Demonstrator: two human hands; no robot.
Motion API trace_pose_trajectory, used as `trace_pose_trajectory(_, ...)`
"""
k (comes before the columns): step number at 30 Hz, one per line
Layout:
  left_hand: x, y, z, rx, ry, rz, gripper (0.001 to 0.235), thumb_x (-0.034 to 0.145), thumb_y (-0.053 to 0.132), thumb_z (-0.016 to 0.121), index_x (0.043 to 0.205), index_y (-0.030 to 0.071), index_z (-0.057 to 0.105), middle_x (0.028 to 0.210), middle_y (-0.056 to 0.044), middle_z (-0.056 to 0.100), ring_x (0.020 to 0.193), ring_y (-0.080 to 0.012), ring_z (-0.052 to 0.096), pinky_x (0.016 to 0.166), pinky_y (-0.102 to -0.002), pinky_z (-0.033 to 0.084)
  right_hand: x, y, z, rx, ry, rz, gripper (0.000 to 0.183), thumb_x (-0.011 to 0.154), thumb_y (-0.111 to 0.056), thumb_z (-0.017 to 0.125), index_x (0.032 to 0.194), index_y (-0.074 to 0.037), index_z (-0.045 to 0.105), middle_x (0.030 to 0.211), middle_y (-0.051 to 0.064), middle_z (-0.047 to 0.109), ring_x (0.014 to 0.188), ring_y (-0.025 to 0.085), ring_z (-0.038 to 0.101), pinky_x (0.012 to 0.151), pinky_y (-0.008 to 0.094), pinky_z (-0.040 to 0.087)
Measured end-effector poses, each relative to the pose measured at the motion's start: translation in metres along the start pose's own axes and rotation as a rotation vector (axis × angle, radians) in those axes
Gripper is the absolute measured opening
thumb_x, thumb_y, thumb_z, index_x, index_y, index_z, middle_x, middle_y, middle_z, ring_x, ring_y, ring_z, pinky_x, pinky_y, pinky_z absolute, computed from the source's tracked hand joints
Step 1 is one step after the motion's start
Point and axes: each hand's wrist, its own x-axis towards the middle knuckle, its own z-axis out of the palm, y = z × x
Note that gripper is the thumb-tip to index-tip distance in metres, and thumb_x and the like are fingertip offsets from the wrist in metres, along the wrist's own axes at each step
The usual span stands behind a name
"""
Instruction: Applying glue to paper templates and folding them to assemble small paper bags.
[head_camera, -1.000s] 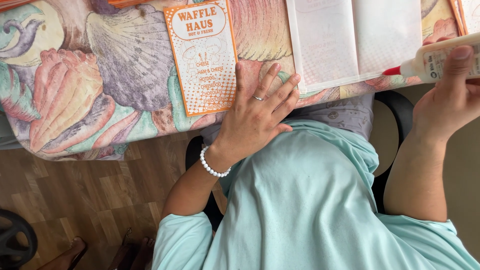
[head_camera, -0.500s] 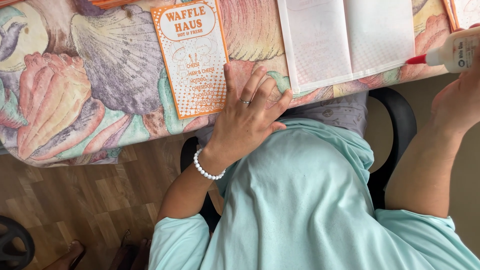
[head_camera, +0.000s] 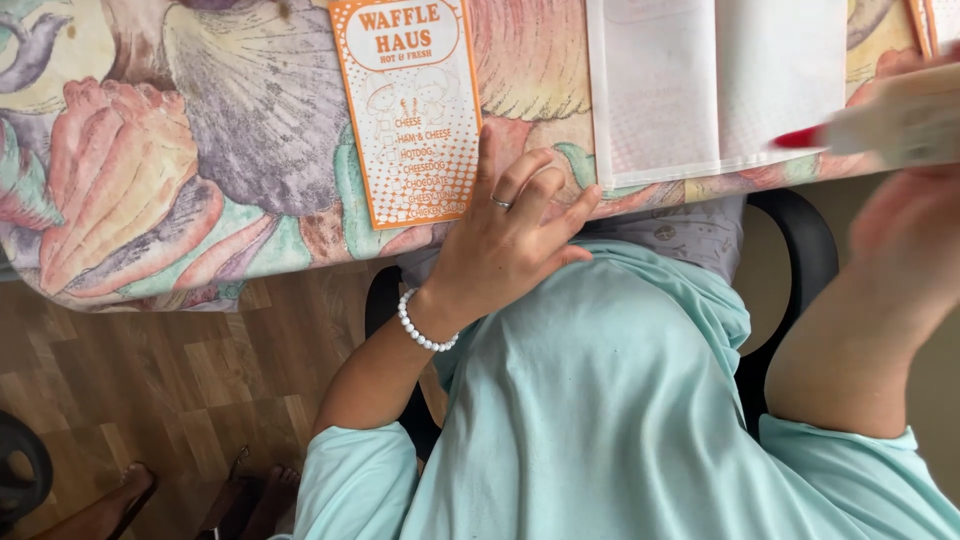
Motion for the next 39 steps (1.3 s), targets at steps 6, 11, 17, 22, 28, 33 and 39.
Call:
trace_pose_trajectory(6, -0.002, 0.001, 0.006, 0.046, -0.04, -0.007, 0.079, 0.077, 0.057, 0.093, 0.137, 0.013, 0.065, 0.115, -0.018, 0.056, 0.123, -0.0367, 0.051, 0.114, -0.08, 0.028, -0.003, -0.015, 0.102, 0.017, -0.07, -0.14, 0.042, 0.11, -0.006, 0.073, 0.129, 0.01, 0.039, 0.103, 0.029, 0.053, 0.098, 0.049, 0.072, 0.086, 0.059, 0.068)
trace_pose_trajectory(11, -0.002, 0.002, 0.003, 0.092, -0.065, -0.007, 0.088, 0.076, 0.059, 0.095, 0.143, 0.015, 0.059, 0.117, -0.016, 0.056, 0.124, -0.0344, 0.052, 0.117, -0.076, 0.027, 0.002, 0.006, 0.105, -0.173, -0.078, -0.172, 0.04, 0.108, -0.013, 0.082, 0.117, 0.006, 0.048, 0.101, 0.014, 0.05, 0.091, 0.024, 0.052, 0.08, 0.036, 0.043)
trace_pose_trajectory(17, -0.001, 0.001, 0.001, 0.137, -0.073, 0.003, 0.083, 0.079, 0.061, 0.091, 0.142, 0.015, 0.062, 0.116, -0.014, 0.056, 0.124, -0.0326, 0.051, 0.118, -0.075, 0.027, 0.008, 0.009, 0.111, -0.166, -0.071, -0.182, 0.04, 0.108, -0.013, 0.083, 0.118, 0.004, 0.048, 0.101, 0.012, 0.048, 0.091, 0.023, 0.048, 0.081, 0.035, 0.042)
trace_pose_trajectory(22, -0.003, 0.001, 0.002, 0.135, -0.076, -0.007, 0.077, 0.084, 0.058, 0.088, 0.142, 0.016, 0.063, 0.113, -0.009, 0.057, 0.124, -0.0315, 0.052, 0.119, -0.074, 0.027, 0.017, 0.01, 0.115, -0.177, -0.08, -0.226, 0.04, 0.11, -0.014, 0.082, 0.121, 0.004, 0.047, 0.102, 0.013, 0.047, 0.092, 0.024, 0.045, 0.083, 0.037, 0.041)
trace_pose_trajectory(28, -0.004, 0.0, 0.003, 0.149, -0.077, -0.008, 0.074, 0.084, 0.059, 0.085, 0.14, 0.016, 0.064, 0.113, -0.007, 0.057, 0.125, -0.0293, 0.053, 0.12, -0.073, 0.024, 0.03, 0.015, 0.118, -0.172, -0.106, -0.265, 0.04, 0.114, -0.014, 0.079, 0.115, 0.004, 0.044, 0.099, 0.011, 0.04, 0.091, 0.024, 0.041, 0.082, 0.038, 0.038)
trace_pose_trajectory(33, -0.004, -0.001, 0.004, 0.081, -0.038, -0.01, 0.067, 0.085, 0.053, 0.088, 0.135, 0.013, 0.067, 0.112, -0.007, 0.058, 0.123, -0.0287, 0.051, 0.119, -0.075, 0.026, 0.044, 0.018, 0.121, -0.228, -0.088, -0.364, 0.038, 0.115, -0.011, 0.08, 0.119, 0.007, 0.046, 0.102, 0.014, 0.042, 0.091, 0.027, 0.04, 0.081, 0.04, 0.037)
trace_pose_trajectory(39, -0.004, 0.0, 0.003, 0.111, -0.05, -0.012, 0.062, 0.091, 0.051, 0.083, 0.137, 0.015, 0.065, 0.115, -0.006, 0.057, 0.125, -0.0281, 0.051, 0.119, -0.074, 0.026, 0.055, 0.018, 0.123, -0.3, -0.087, -0.399, 0.039, 0.119, -0.012, 0.083, 0.116, 0.008, 0.049, 0.098, 0.017, 0.049, 0.087, 0.026, 0.044, 0.08, 0.042, 0.039)
